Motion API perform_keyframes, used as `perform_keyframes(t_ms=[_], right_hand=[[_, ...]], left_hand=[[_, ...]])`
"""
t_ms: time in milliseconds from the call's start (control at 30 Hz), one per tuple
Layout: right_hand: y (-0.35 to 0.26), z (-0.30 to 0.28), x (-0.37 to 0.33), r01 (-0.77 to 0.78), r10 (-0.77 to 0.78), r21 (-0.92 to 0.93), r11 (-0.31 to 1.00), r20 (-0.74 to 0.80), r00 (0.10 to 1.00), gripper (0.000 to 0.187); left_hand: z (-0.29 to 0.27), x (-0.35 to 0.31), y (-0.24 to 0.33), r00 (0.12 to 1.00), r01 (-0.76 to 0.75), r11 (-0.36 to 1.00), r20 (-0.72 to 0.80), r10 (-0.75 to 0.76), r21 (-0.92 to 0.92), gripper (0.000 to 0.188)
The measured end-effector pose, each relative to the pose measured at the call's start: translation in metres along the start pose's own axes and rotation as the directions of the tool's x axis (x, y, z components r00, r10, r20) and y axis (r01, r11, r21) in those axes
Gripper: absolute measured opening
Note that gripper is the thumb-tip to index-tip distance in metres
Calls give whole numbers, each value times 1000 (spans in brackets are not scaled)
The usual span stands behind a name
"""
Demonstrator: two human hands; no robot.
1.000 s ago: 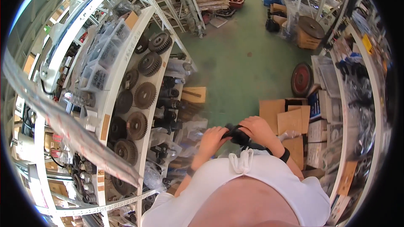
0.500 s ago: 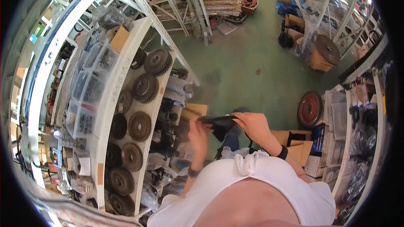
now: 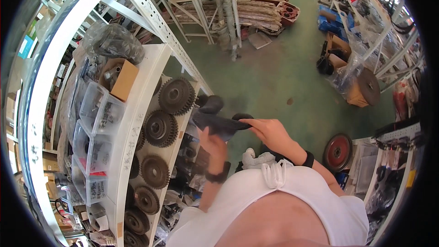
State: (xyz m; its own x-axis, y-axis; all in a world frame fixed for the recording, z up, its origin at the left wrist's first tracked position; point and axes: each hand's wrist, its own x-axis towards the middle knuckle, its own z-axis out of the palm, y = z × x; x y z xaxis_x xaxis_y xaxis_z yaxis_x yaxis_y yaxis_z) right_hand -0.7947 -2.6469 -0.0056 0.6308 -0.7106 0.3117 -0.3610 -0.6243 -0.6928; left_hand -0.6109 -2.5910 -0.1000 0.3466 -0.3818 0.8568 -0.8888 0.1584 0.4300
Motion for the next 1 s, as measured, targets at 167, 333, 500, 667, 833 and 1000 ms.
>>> perform_keyframes(t_ms=[167,333,500,667,833,1000], right_hand=[[22,-4,78,236,-239,111,965,16,971,42],[62,-12,151,403,-424,214,890,59,904,61],[70,-33,231,557,-629,385,736,85,773,67],[61,-26,322,791,-827,322,520,-43,561,66],[52,9,386,731,-837,469,496,36,545,61],[82,49,404,693,-906,594,409,179,383,55]], left_hand=[[62,34,-29,980,-9,988,-196,-21,-152,53],[120,92,-20,932,137,956,-294,-213,-260,58],[133,155,-56,743,72,461,-261,-617,-885,92],[144,241,-111,798,218,896,-599,64,387,101],[143,281,-127,899,310,436,-409,155,845,78],[153,255,-149,775,385,532,-578,257,754,72]])
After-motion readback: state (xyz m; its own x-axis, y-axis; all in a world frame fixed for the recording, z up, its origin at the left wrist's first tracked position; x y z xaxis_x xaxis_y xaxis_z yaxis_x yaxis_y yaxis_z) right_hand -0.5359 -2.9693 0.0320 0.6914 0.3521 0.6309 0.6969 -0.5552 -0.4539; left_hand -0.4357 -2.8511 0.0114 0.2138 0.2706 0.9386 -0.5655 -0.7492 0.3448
